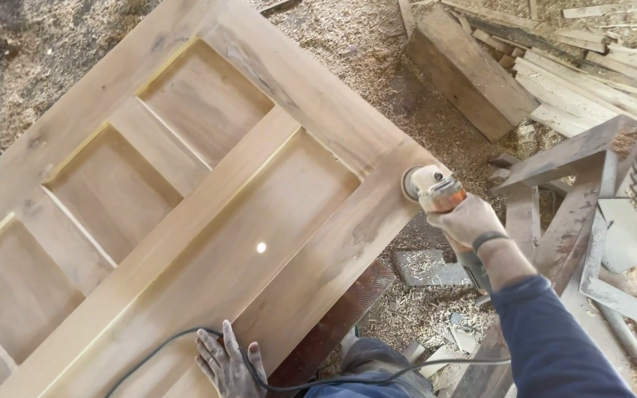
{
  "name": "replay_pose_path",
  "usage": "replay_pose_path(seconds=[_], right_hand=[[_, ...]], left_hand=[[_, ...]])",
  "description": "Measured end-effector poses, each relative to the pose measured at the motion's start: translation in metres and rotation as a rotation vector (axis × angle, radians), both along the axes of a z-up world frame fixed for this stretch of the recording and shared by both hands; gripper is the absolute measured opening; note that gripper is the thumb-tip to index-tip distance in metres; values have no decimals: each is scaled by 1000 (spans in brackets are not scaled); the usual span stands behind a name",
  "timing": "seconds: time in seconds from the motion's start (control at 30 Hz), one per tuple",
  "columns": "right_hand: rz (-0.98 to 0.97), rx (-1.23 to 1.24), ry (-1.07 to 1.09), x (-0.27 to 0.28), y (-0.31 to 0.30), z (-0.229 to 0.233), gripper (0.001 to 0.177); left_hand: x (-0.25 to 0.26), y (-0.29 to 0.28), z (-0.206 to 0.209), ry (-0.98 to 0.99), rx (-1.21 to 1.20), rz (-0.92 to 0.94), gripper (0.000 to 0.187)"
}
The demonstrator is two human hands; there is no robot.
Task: Sanding a large wooden door panel with a power sander.
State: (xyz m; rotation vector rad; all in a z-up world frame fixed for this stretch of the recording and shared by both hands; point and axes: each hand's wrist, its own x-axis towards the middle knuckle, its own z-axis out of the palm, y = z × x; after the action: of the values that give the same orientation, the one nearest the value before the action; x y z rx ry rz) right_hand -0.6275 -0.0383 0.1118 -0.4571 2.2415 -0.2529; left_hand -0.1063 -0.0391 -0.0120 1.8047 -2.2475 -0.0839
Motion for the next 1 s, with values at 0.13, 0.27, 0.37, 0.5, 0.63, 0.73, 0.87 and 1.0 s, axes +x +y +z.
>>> replay_pose_path(seconds=[0.13,0.27,0.37,0.5,0.63,0.73,0.87,1.0], right_hand=[[44,1,-12,39,15,-8,45],[201,-32,10,84,28,-8,53],[268,-31,9,128,29,9,54],[336,-44,0,176,40,0,51],[442,-51,22,224,45,-9,51],[555,3,18,271,42,0,51],[728,5,0,345,39,16,58],[909,50,-38,420,35,13,51]], left_hand=[[-4,1,9,46,33,6,76],[-4,2,13,63,68,-6,75],[-1,3,21,71,61,-30,73],[22,7,20,72,43,-78,71],[59,15,21,73,33,-49,70],[96,22,17,52,14,-20,69],[152,40,15,59,17,14,70],[210,54,14,70,9,58,70]])
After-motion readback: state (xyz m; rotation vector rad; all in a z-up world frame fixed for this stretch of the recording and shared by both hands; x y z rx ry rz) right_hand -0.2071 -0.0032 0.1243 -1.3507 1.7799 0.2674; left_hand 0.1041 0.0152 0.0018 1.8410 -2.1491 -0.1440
